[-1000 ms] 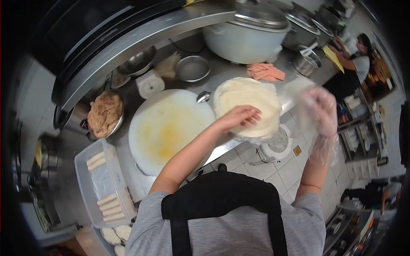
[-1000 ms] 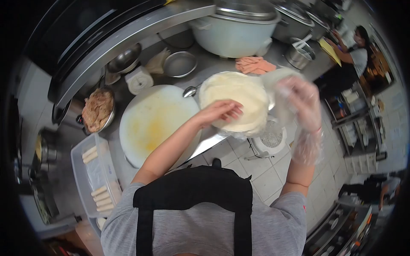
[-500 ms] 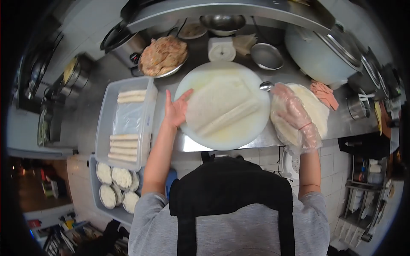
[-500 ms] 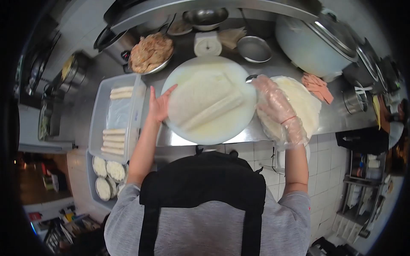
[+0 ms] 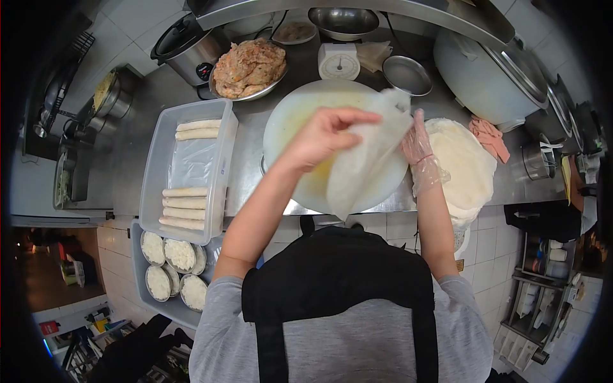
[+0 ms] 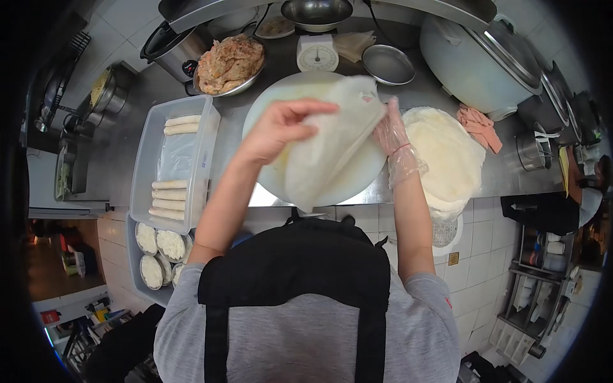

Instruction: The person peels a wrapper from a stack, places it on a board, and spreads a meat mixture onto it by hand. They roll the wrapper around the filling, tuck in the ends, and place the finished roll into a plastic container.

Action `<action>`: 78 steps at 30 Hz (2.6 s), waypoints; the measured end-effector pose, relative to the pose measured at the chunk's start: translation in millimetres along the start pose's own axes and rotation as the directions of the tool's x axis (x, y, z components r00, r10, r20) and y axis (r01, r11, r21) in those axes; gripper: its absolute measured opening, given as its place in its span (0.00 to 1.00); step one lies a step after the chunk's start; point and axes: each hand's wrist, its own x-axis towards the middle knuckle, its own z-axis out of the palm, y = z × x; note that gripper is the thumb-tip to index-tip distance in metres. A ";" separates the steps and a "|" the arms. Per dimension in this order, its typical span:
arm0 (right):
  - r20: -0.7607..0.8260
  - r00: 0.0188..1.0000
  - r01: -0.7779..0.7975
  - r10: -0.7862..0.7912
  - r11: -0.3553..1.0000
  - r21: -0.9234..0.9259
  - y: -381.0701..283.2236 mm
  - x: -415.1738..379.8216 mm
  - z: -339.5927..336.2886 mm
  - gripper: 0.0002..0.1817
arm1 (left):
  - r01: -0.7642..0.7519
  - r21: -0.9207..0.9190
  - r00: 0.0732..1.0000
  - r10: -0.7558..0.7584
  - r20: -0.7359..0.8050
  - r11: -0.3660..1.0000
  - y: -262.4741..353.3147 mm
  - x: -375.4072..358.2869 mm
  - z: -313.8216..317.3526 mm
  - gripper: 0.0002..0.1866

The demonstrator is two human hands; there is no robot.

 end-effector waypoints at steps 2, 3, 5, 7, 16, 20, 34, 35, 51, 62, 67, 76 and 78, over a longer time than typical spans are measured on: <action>-0.044 0.997 0.060 -0.056 0.994 0.091 1.3 -2.7 0.2 0.35 | -0.139 0.035 0.981 0.142 -0.129 0.990 16.9 -5.6 -22.7 0.26; -0.093 0.991 0.117 -0.101 0.976 0.182 4.5 -4.4 -0.4 0.37 | -0.140 0.040 0.981 0.144 -0.127 0.989 15.8 -8.0 -35.5 0.26; -0.088 0.952 0.284 -0.292 0.954 -0.093 18.6 -8.8 -19.9 0.42 | 0.014 0.015 0.961 -0.009 -0.277 1.000 -5.9 -14.7 -64.1 0.24; 0.233 0.968 -0.166 0.088 0.926 0.340 22.3 -12.7 -32.3 0.44 | 0.081 -0.032 0.939 -0.087 -0.333 0.996 -44.7 -22.0 -91.9 0.23; -0.135 0.985 -0.164 0.103 0.783 -0.600 47.6 -10.3 35.6 0.35 | 0.275 -0.107 0.769 -0.286 -0.571 0.955 -109.9 -47.6 -108.7 0.22; -0.172 0.979 -0.048 -0.106 0.703 -0.709 78.2 6.0 26.2 0.34 | 0.287 0.081 0.762 -0.176 -0.623 0.955 -97.1 -39.2 -104.5 0.20; 0.066 0.974 0.154 -0.215 0.426 -0.891 42.8 -65.9 5.5 0.27 | 0.180 0.244 0.905 -0.063 -0.421 0.953 -76.0 -27.1 -114.1 0.28; 0.225 0.915 0.298 -0.336 0.183 -0.937 26.3 -57.5 29.1 0.30 | 0.183 0.277 0.960 -0.110 -0.258 0.943 -50.0 -16.4 -101.5 0.28; 0.278 0.960 0.250 0.021 0.379 -0.891 -112.8 21.1 109.5 0.09 | -0.009 0.413 0.999 0.026 -0.036 0.911 20.5 28.7 -117.2 0.15; 0.050 0.920 0.385 -0.388 0.877 -0.286 -162.9 -2.0 121.1 0.08 | -0.153 -0.842 0.933 0.356 0.048 0.517 15.0 85.5 -90.9 0.25; 0.017 0.915 0.378 -0.404 0.841 -0.387 -122.6 -32.1 68.2 0.06 | 0.081 -0.967 0.968 0.214 0.134 0.242 -47.4 55.2 -3.4 0.39; -0.003 0.937 0.294 -0.349 0.795 -0.530 -51.8 -77.3 48.1 0.05 | 0.178 -0.910 0.952 0.168 0.255 0.373 -52.2 24.9 -39.4 0.46; -0.035 0.944 0.262 -0.329 0.808 -0.528 -18.7 -72.7 41.5 0.05 | 0.063 -0.937 0.991 0.093 0.101 0.342 -61.1 16.7 -78.2 0.46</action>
